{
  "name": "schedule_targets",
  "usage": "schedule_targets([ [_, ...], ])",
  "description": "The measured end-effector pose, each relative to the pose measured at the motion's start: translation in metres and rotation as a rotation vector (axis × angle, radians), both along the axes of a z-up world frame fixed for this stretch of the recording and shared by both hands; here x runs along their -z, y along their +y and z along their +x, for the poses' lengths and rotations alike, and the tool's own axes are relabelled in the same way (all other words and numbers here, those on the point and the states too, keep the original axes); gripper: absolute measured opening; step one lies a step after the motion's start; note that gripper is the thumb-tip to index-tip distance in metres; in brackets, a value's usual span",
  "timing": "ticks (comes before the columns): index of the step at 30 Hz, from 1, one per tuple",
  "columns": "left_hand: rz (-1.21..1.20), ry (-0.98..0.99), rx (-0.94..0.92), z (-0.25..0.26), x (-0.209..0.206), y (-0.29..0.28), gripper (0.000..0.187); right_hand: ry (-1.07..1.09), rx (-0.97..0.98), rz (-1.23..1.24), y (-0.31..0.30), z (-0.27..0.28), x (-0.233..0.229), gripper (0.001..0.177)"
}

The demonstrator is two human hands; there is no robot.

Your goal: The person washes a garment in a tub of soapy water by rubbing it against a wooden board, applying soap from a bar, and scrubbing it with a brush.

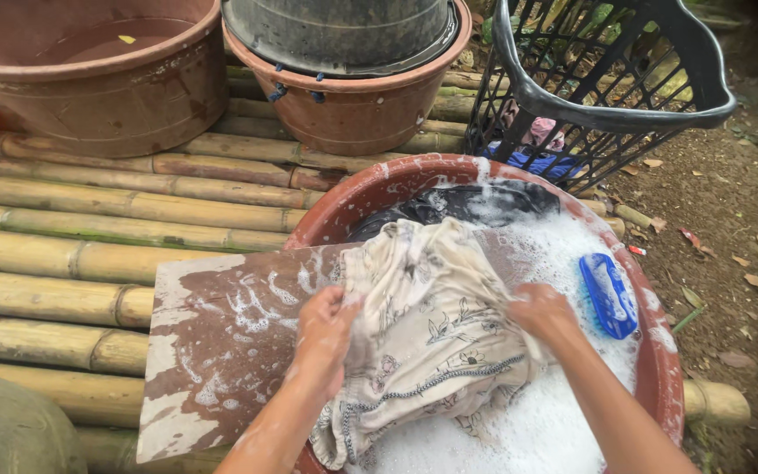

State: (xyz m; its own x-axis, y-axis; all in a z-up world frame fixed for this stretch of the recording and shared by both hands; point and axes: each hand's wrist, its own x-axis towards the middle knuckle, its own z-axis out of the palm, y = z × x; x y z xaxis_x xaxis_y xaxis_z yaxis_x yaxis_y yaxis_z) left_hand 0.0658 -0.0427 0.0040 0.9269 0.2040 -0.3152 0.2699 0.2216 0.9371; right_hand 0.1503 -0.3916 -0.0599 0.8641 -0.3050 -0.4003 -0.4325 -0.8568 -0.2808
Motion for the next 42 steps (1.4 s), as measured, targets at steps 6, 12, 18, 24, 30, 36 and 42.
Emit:
schedule_targets([
  [6, 0.053, 0.338, -0.118, -0.052, -0.009, 0.024, 0.022, -0.031, 0.335, 0.406, -0.079, -0.079, 0.01, 0.053],
  [12, 0.638, 0.231, 0.102, -0.059, 0.001, 0.022, 0.02, -0.509, 0.101, 0.92, 0.107, -0.079, -0.015, 0.065],
  [18, 0.88, -0.067, 0.099, -0.064, 0.012, 0.031, 0.022, -0.91, -0.895, 0.135, 0.167, -0.077, -0.008, 0.05],
  [24, 0.856, -0.036, 0.106, -0.06, 0.004, 0.026, 0.024, -0.657, -0.155, -0.239, 0.009, -0.01, 0.001, 0.037],
  [30, 0.853, 0.051, 0.136, -0.061, 0.003, 0.025, 0.023, -1.158, -0.839, 0.477, 0.204, -0.072, -0.008, 0.011],
  [36, 0.855, -0.054, 0.1, -0.061, 0.007, 0.029, 0.023, -0.978, -0.845, 0.025, 0.153, -0.007, -0.016, 0.032],
  [42, 0.824, 0.109, 0.144, -0.058, 0.001, 0.024, 0.022, -0.799, -0.437, -0.038, 0.149, -0.016, 0.018, 0.03],
])
